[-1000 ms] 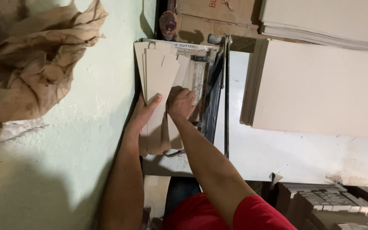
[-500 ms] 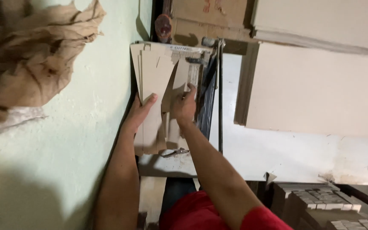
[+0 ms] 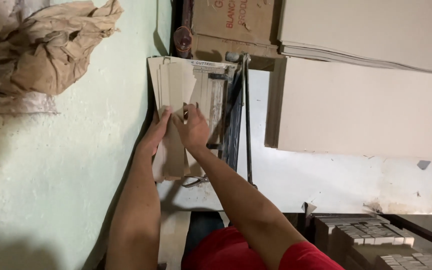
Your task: Using a manual guillotine paper cutter to cut cardboard sheets and stacking the results.
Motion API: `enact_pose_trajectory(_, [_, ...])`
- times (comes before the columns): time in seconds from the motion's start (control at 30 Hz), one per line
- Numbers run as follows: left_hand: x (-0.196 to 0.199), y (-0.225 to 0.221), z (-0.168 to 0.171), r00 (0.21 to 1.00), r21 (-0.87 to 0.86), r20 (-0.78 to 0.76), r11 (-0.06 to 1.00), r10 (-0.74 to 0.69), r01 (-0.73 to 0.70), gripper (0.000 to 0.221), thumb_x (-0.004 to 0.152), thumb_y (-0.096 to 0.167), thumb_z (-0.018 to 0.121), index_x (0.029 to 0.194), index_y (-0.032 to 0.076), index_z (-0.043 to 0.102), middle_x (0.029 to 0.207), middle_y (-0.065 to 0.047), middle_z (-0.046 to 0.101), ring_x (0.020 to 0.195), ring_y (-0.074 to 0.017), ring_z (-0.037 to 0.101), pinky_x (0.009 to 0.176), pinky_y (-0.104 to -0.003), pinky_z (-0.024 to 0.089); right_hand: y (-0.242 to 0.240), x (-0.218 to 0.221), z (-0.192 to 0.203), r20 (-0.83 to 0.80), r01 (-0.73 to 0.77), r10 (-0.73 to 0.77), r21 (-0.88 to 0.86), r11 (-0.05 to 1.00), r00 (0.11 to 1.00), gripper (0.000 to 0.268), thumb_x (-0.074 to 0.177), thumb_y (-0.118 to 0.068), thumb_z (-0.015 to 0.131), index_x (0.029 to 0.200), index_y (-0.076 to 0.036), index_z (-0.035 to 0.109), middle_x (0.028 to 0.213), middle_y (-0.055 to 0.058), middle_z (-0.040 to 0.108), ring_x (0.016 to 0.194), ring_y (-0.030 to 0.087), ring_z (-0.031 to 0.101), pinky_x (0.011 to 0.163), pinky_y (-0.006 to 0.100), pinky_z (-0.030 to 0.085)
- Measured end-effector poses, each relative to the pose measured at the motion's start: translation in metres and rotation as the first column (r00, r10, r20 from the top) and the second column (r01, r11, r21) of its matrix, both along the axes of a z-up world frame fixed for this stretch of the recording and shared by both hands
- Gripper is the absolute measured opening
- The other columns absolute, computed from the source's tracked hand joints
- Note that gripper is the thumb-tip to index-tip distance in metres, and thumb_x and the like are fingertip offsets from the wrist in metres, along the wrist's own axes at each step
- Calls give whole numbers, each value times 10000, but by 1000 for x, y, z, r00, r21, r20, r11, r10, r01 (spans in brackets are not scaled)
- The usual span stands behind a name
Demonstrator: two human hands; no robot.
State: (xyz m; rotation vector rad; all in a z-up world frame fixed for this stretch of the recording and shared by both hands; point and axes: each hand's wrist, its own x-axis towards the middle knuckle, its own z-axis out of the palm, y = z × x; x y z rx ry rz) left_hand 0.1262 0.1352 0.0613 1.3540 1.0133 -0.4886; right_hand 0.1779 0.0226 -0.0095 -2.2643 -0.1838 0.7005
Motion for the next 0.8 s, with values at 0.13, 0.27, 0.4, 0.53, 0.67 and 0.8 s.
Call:
enact_pose_trajectory(0.13, [2,-1,0,999,-10,5,999,43,-43,1050,973,771,405,1648,86,-16,1710,-224,24,1576,-408,64,1254,-628,123,-1,-6,4,-165,115,-83,194,974,983,796,900,-588,627,1449,-152,252,1401,220,306,1325,429,382,1107,527,327])
enact_pose_trajectory(0.27, [-5,-9,26,997,-22,13,996,82,-82,1055,948,776,457,1656,133,11,1723,-153,12,1584,-336,65,1283,-541,110,8,-17,25,-765,291,-82,142,946,638,1116,866,-907,239,1666,-176,-29,1700,244,87,1575,395,111,1283,551,141])
enact_pose_trajectory(0.4, [-19,-29,52,991,-64,-31,989,129,-131,1037,942,773,428,1656,139,24,1726,-134,20,1587,-309,64,1284,-526,86,-2,-27,54,-775,286,-93,116,951,625,1144,845,-907,296,1666,-171,-7,1711,203,103,1580,370,113,1292,537,135])
enact_pose_trajectory(0.53, [-43,-61,83,983,-146,-23,972,182,-184,939,975,728,350,1657,116,143,1723,-145,78,1579,-329,108,1291,-496,119,-37,-64,29,-818,351,-114,113,929,563,1228,811,-934,435,1670,-166,11,1711,211,94,1574,395,114,1288,559,159])
enact_pose_trajectory(0.67, [-84,-99,79,969,-204,-137,951,205,-230,1078,899,806,437,1666,190,-3,1723,-125,-51,1576,-355,17,1271,-550,76,-79,-107,-11,-852,338,-97,98,936,514,1285,779,-937,594,1674,-216,18,1717,201,21,1565,393,143,1285,562,183])
enact_pose_trajectory(0.8, [-159,-98,-73,958,-159,-73,945,277,-286,1030,962,715,495,1661,134,12,1717,-164,-24,1578,-350,32,1291,-514,31,-90,-116,2,-845,317,-131,48,947,519,1129,780,-912,615,1653,-348,175,1643,264,260,1497,426,312,1240,547,303])
